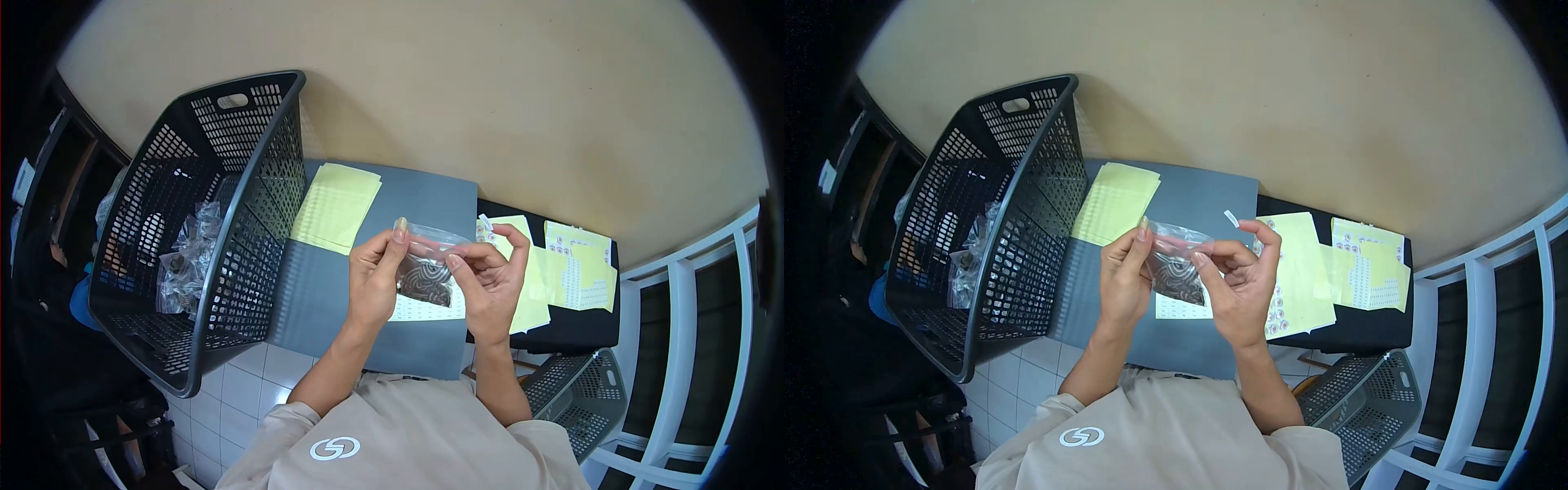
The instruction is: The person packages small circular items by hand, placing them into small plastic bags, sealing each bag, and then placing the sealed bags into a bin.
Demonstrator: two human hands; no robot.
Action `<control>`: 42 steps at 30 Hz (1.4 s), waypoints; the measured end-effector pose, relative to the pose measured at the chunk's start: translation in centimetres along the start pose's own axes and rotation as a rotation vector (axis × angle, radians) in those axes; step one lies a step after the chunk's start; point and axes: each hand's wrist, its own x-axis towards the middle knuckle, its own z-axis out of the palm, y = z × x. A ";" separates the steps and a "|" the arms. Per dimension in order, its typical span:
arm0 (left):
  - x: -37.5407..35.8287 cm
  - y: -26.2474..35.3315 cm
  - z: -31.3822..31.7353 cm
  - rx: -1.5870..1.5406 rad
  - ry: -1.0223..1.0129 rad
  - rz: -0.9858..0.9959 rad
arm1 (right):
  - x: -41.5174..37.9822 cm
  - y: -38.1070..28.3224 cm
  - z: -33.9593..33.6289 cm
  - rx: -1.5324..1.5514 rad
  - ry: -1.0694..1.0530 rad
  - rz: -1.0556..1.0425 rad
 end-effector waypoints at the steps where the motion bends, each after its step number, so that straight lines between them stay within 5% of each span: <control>1: 0.0 0.1 -0.2 -0.005 -0.035 -0.050 | 0.0 -0.1 -0.1 0.003 0.011 0.018; 6: 0.1 1.8 0.9 -0.081 -0.090 -0.140 | 0.4 -0.5 -0.8 -0.016 0.057 0.025; 12: 0.4 1.5 1.5 0.196 -0.162 -0.074 | 1.0 -1.6 -1.1 -0.085 0.092 0.017; 14: 0.6 1.3 2.0 0.125 -0.085 -0.089 | 1.3 -1.7 -0.9 -0.252 0.268 -0.212; 17: 0.8 1.5 2.5 0.068 -0.094 -0.124 | 1.0 -2.1 -2.3 -0.365 0.128 -0.298; 21: 0.7 1.9 3.6 0.031 -0.106 -0.085 | 0.8 -3.3 0.6 -0.241 -0.080 -0.111; 38: 0.4 2.7 4.6 0.109 -0.131 -0.042 | 2.0 -1.7 0.8 -0.337 0.012 -0.164; 42: 0.4 1.4 4.2 0.036 -0.141 -0.082 | 2.2 -2.4 0.3 -0.035 0.033 0.017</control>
